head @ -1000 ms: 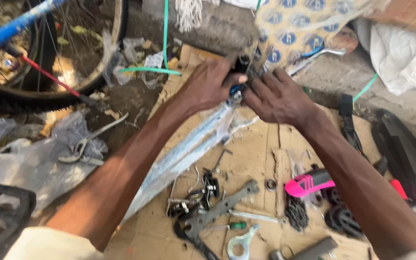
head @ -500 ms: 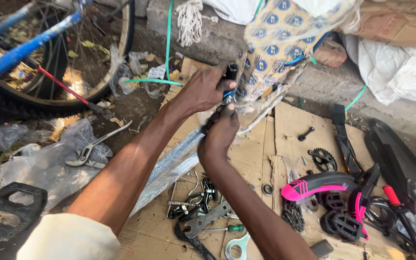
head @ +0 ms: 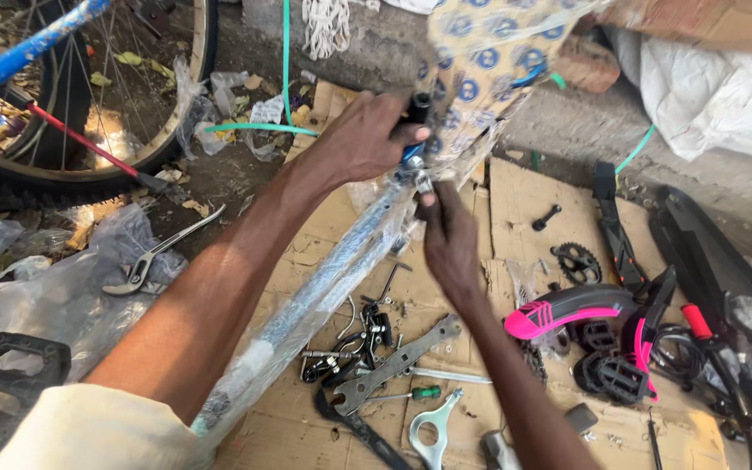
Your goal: The person assembles a bicycle frame by inserting a headset cup into the head tube, applying grease to bearings, and installing a headset bearing. They use a hammer and wrench to secure components and handle various bicycle parts and tools.
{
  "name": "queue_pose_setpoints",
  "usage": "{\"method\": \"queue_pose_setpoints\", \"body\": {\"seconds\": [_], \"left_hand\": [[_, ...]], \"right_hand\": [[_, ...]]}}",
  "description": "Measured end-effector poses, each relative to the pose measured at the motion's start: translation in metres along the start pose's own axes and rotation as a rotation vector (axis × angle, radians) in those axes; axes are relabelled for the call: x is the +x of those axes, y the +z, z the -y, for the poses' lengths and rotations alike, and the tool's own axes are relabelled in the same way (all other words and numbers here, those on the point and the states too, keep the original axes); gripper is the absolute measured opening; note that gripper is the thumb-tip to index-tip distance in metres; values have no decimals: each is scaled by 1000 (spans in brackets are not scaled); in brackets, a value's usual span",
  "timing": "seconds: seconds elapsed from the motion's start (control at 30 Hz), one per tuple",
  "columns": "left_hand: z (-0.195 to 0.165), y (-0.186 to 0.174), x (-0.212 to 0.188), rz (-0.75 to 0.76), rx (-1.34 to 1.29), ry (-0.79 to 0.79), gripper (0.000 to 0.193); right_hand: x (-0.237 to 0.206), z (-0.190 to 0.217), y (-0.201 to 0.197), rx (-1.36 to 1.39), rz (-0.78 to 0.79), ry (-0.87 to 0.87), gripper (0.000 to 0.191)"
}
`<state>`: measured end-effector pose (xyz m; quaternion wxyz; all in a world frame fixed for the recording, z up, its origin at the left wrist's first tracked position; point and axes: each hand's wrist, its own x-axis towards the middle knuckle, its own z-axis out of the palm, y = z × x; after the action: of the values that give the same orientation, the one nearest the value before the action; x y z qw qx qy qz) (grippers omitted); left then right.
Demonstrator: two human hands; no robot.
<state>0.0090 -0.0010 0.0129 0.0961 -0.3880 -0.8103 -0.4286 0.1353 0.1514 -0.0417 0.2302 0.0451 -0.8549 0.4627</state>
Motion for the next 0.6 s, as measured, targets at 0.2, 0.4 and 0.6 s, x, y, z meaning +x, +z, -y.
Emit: {"method": "queue_pose_setpoints", "body": {"seconds": [0.2, 0.4, 0.6], "left_hand": [[-2, 3, 4, 109, 9, -46, 26], [3, 3, 3, 41, 43, 64, 32], [6, 11, 0, 33, -38, -96, 27]], "right_hand": [[31, -29, -32, -478, 65, -532, 12], [48, -59, -18, -467, 28, -625, 16], [18, -28, 60, 56, -390, -134, 24]]}}
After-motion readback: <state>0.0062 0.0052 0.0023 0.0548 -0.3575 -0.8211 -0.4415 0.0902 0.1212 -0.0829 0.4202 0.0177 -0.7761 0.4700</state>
